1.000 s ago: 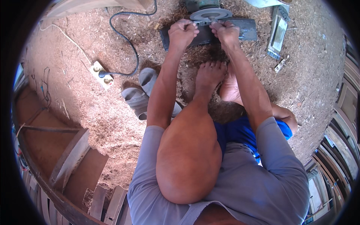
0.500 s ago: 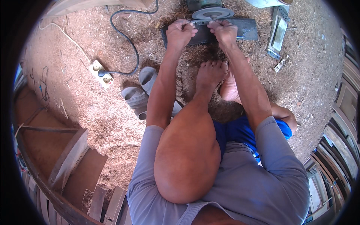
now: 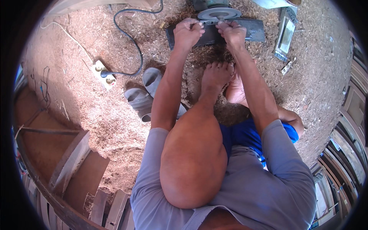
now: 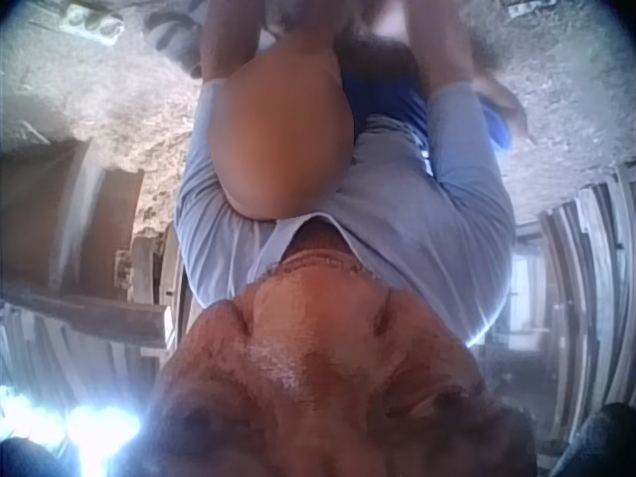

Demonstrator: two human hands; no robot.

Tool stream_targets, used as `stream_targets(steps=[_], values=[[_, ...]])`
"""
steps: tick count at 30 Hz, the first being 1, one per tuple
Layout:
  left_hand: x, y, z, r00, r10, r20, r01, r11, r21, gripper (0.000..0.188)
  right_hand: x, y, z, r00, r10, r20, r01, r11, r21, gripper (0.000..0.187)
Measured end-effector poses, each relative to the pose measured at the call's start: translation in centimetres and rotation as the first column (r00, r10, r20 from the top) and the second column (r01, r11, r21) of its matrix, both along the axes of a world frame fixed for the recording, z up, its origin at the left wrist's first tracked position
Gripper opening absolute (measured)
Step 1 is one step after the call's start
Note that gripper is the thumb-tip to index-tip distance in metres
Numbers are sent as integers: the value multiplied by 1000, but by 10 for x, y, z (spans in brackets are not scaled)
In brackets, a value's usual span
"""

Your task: The person sharpens a small metal plate using a bench grinder, dipping the plate into a container of water to cool it down and checking the edge by hand.

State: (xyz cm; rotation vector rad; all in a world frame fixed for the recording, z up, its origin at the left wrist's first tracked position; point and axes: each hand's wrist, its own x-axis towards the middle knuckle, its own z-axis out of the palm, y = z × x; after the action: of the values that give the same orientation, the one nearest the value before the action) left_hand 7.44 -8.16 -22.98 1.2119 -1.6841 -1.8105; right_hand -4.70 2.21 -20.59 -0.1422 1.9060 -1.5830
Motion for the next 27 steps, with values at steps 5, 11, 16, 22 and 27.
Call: stream_targets(steps=[5,11,16,22,27], values=[[-4,2,-1,999,14,49,-13,999,-30,17,-3,3,-1,999,-15,44,15,1000,-7,15],[-8,3,0,994,-8,107,18,996,-91,16,-4,6,3,997,-34,73,34,999,-10,16],[-11,4,0,984,-13,175,38,990,-138,16,-5,8,2,995,-63,81,66,997,-39,15],[-7,4,2,997,3,83,1,999,-46,15,-3,4,4,997,-60,39,61,998,-11,12],[-7,5,6,1000,7,16,-7,1000,-7,11,-5,3,-5,997,-68,35,69,997,-27,14]])
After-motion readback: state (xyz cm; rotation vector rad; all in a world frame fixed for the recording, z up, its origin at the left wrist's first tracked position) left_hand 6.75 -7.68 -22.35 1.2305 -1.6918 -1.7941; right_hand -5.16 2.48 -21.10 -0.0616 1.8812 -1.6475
